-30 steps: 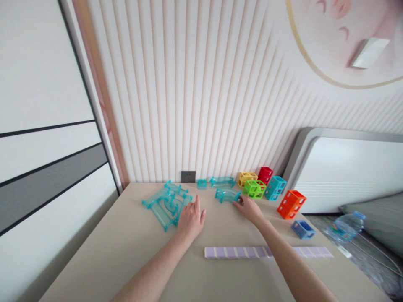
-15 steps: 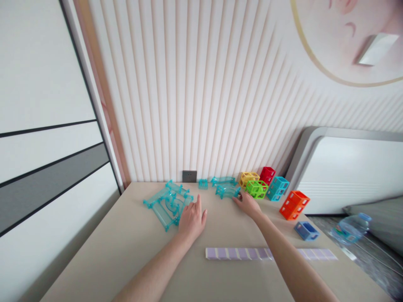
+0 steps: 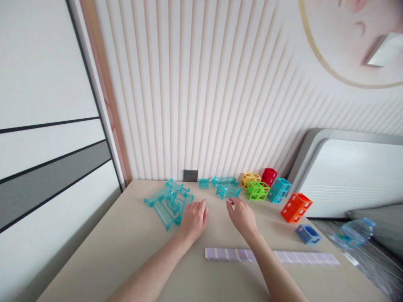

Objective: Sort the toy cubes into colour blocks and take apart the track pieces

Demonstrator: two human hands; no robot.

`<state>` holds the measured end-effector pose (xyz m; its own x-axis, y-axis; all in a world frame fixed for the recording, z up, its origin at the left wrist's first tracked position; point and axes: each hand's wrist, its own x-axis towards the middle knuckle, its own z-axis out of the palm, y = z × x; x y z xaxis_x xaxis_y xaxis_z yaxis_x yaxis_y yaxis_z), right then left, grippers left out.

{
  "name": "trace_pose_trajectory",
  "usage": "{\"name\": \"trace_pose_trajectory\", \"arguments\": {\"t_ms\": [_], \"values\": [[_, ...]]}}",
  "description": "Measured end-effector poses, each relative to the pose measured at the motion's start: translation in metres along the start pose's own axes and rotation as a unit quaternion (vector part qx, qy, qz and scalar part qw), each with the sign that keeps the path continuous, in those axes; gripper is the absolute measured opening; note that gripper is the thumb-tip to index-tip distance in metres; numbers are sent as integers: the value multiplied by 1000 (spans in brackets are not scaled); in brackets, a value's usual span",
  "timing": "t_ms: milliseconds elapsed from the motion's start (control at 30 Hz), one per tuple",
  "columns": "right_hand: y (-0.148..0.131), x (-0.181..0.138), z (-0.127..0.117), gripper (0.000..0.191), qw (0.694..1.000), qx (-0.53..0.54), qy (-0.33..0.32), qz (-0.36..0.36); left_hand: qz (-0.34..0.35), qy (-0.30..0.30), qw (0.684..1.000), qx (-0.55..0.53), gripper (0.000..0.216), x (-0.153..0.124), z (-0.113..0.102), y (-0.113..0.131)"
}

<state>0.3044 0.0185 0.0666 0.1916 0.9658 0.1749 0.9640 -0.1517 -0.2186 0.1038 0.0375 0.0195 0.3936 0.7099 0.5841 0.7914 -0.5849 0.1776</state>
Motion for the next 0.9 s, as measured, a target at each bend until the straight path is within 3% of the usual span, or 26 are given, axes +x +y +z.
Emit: {"name": "trace_pose_trajectory", "arguments": {"t_ms": [133,267,400,533,733,900], "values": [[-49,-18,4,30,994,32,-19,-104,52,-15,999,-2,22,2,-21,-2],[-82,-30,13,20,974,60,-53,-213,107,-32,994,2,21,-6,-47,-30],[-100,-43,23,40,949,73,-70,-298,96,-26,995,10,22,-23,-64,-70],[-112,-47,30,37,953,51,-79,-288,70,-31,997,-9,25,-32,-65,-90],[-116,-40,34,25,956,42,-89,-276,64,-87,994,-7,37,-38,-48,-92],[-110,-39,30,23,957,50,-107,-265,57,-88,994,-16,36,-43,-41,-96]]}}
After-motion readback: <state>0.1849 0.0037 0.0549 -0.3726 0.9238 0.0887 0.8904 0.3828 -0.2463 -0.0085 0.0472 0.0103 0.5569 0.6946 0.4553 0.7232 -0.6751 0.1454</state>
